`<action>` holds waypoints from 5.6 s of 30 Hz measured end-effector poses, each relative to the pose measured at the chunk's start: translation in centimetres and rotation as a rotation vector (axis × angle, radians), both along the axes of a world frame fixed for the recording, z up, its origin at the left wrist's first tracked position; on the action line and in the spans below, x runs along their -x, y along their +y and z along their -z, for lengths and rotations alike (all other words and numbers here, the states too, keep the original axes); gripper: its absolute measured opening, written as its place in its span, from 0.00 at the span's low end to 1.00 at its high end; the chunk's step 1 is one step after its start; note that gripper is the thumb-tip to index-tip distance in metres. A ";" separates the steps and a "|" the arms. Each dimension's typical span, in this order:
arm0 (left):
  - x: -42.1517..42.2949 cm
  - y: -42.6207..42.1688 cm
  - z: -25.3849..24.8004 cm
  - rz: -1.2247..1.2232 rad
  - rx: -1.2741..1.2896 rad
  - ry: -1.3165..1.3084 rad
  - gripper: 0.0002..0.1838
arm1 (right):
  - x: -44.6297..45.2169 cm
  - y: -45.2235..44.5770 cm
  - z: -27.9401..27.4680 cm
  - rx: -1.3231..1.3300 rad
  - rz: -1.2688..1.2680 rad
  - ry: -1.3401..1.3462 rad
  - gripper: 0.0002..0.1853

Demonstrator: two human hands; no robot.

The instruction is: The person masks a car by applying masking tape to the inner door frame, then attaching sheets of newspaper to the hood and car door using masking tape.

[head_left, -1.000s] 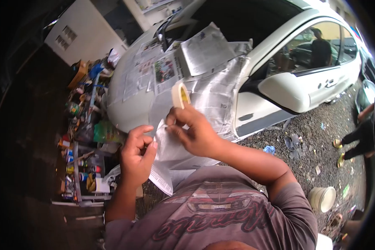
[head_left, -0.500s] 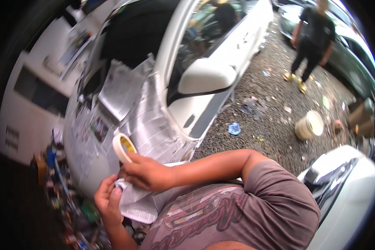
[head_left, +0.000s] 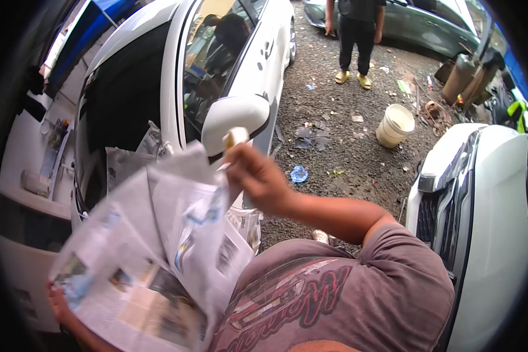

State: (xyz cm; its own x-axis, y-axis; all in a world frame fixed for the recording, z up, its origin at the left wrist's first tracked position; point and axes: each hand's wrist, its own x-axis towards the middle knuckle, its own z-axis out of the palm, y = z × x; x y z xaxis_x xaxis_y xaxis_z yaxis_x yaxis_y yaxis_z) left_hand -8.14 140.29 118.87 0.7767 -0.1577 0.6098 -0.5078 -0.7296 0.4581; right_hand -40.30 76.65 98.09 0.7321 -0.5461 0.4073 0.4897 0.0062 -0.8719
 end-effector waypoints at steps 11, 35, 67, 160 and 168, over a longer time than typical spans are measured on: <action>-11.2 12.6 -9.5 -0.987 -0.677 -0.229 0.22 | 14.9 -11.5 4.2 -0.449 0.428 -0.234 0.09; -29.4 -17.7 22.2 -0.089 -0.390 -0.194 0.25 | 37.0 -20.2 2.2 0.469 1.903 0.765 0.13; 7.6 -78.0 11.9 0.440 0.198 -0.189 0.19 | 14.8 -74.6 9.3 0.665 1.101 0.684 0.07; 34.7 -153.7 45.3 -1.087 -0.214 0.451 0.30 | -51.9 -138.5 10.3 0.494 -0.901 0.443 0.03; 39.3 -150.2 41.6 -1.460 0.100 0.346 0.34 | -54.3 -133.5 10.8 0.203 -0.950 0.484 0.03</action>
